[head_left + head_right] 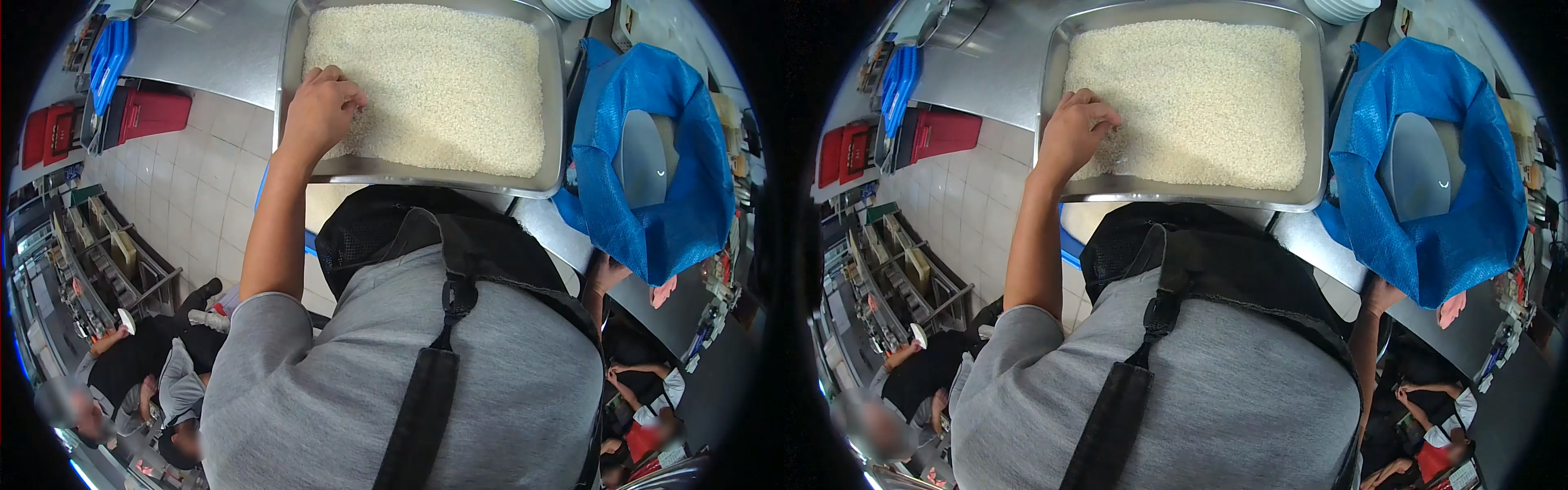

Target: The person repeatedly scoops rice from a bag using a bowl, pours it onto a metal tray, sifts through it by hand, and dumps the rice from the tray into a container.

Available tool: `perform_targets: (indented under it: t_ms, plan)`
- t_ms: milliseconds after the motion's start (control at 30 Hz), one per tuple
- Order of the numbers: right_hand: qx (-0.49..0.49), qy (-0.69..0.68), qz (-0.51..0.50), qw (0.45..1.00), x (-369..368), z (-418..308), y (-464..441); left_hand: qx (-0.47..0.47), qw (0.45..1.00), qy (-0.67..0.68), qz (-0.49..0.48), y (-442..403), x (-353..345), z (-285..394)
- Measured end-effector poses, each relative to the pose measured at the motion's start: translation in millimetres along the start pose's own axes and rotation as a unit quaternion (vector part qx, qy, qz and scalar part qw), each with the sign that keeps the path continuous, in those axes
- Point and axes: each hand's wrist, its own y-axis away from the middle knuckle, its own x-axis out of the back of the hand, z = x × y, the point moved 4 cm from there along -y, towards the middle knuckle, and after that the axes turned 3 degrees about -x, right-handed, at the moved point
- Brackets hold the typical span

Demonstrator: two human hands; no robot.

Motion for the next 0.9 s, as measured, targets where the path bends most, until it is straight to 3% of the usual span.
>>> perform_targets:
  t_ms: [467, 767, 900]
  plan:
    - [-0.004, 0.001, -0.014, 1.000, 1, 0, -1, -0.017, 0.998, -0.049, 0.017, -2, 0, 9]
    - [0.036, 0.039, -0.005, 0.999, 3, 12, -2, -0.081, 0.992, -0.088, 0.029, -4, -3, 14]
    - [0.038, 0.017, -0.023, 0.999, 4, 25, -3, -0.059, 0.996, -0.067, 0.020, 1, 0, 10]
